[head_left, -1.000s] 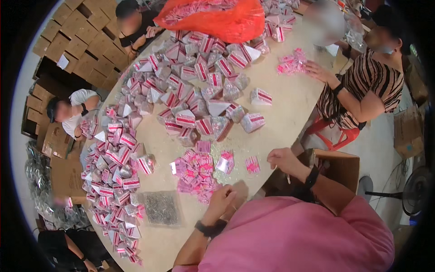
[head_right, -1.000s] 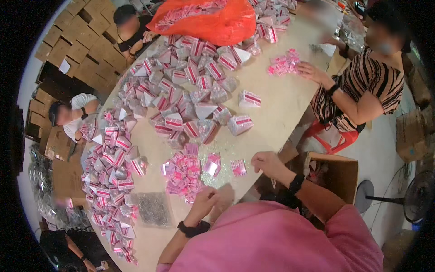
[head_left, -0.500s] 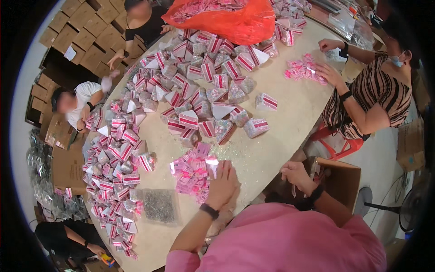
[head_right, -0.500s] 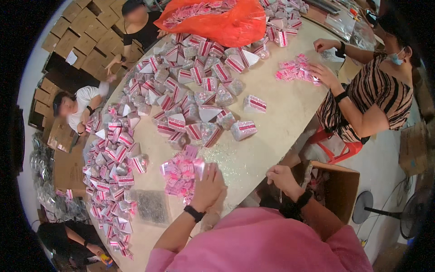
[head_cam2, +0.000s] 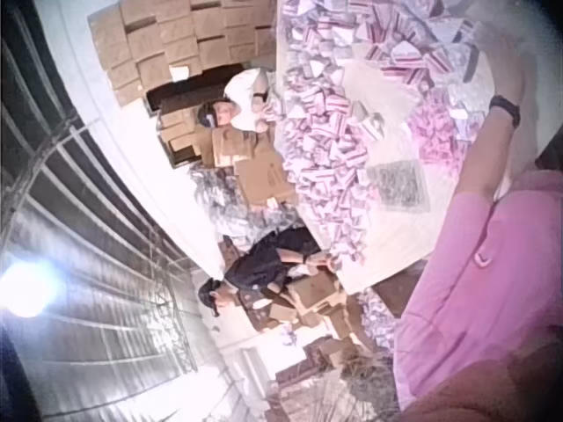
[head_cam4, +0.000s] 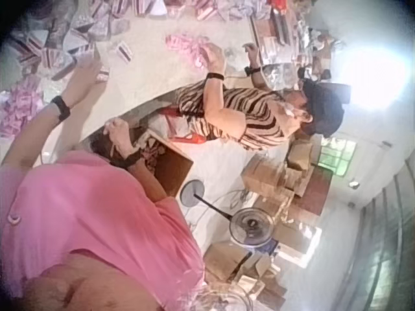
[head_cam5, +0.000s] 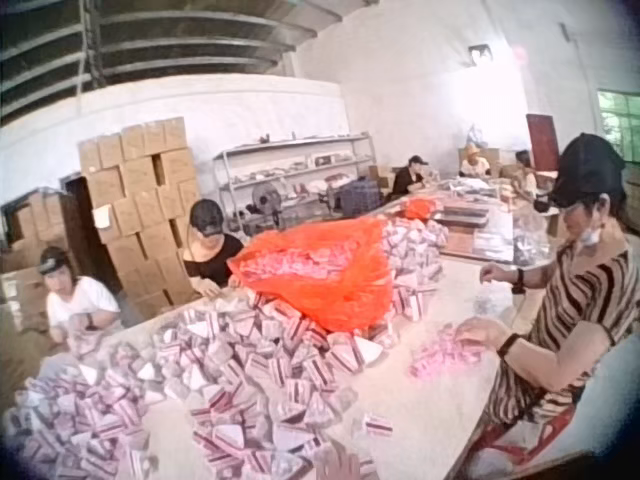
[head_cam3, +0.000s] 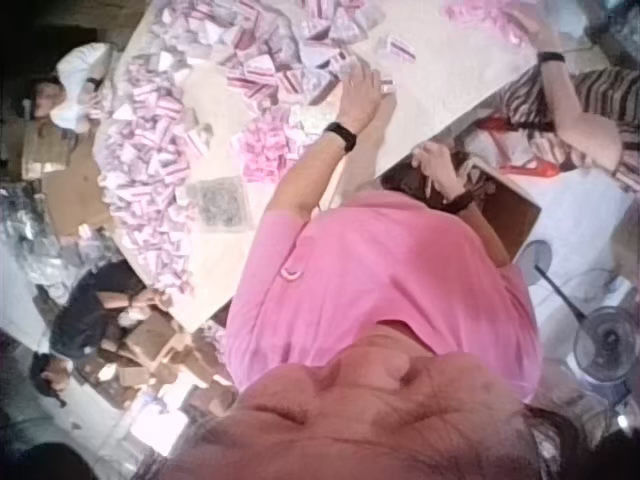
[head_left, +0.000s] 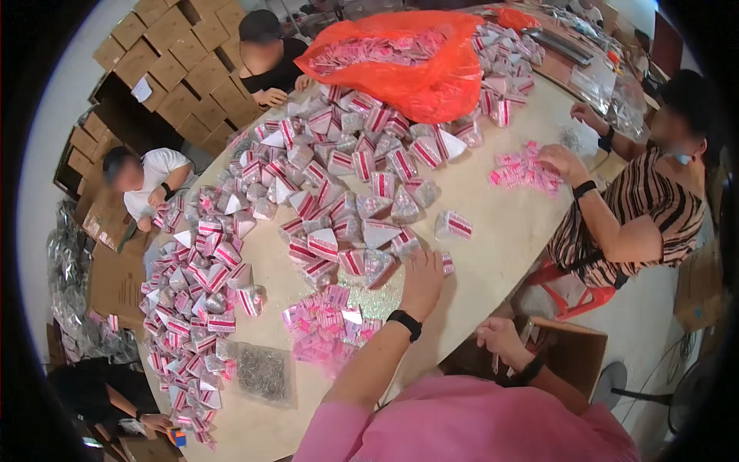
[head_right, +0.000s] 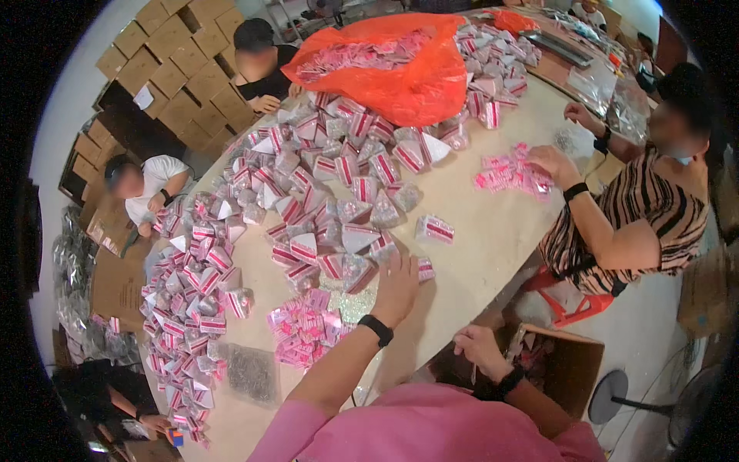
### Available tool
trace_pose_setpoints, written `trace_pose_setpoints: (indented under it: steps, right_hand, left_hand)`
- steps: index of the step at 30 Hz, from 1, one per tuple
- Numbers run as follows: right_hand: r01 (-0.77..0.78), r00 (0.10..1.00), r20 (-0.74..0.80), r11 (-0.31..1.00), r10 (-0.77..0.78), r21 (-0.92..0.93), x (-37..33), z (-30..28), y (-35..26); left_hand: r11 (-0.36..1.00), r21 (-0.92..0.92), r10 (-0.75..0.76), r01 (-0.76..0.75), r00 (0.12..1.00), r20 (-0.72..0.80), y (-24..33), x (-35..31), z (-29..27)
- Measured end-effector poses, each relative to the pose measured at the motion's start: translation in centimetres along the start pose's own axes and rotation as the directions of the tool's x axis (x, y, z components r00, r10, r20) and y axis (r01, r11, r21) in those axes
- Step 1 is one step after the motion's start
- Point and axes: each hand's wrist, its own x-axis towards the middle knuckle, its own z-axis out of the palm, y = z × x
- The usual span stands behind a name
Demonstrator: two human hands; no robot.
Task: The recorder is packing small pink and white sachets or packets into small triangular cardboard containers at a production table.
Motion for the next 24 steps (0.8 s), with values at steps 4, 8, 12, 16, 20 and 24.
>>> trace_pose_setpoints:
  steps: [4,8,12,16,20,24]
  right_hand:
    - [-0.088,0.996,0.000,0.992,0.089,0.091,0.3,-0.8,-1.1]
    - [-0.063,0.998,0.024,0.990,0.060,0.125,1.5,-1.2,-3.3]
    - [-0.025,0.977,0.211,0.981,-0.016,0.192,2.4,0.8,-9.3]
    - [-0.096,0.882,0.458,0.909,-0.112,0.406,3.1,4.8,-12.8]
    - [-0.103,0.808,0.543,0.853,-0.228,0.512,3.3,7.6,-13.5]
    - [-0.086,0.790,0.566,0.871,-0.236,0.483,4.2,8.8,-13.0]
  left_hand:
    - [0.985,-0.170,-0.039,0.043,0.999,0.024,-0.7,-0.1,0.0]
    - [0.475,-0.866,-0.269,0.157,0.963,0.026,-2.2,-3.5,-1.6]
    - [-0.784,-0.602,-0.136,0.152,0.904,0.405,-3.6,-7.3,-6.0]
    - [-0.908,-0.402,-0.061,0.116,0.914,0.402,-3.7,-8.9,-8.2]
    - [-0.926,-0.376,-0.139,0.036,0.893,0.427,-4.0,-9.9,-9.3]
    - [-0.700,-0.707,-0.408,0.106,0.753,0.517,-3.5,-10.4,-10.5]
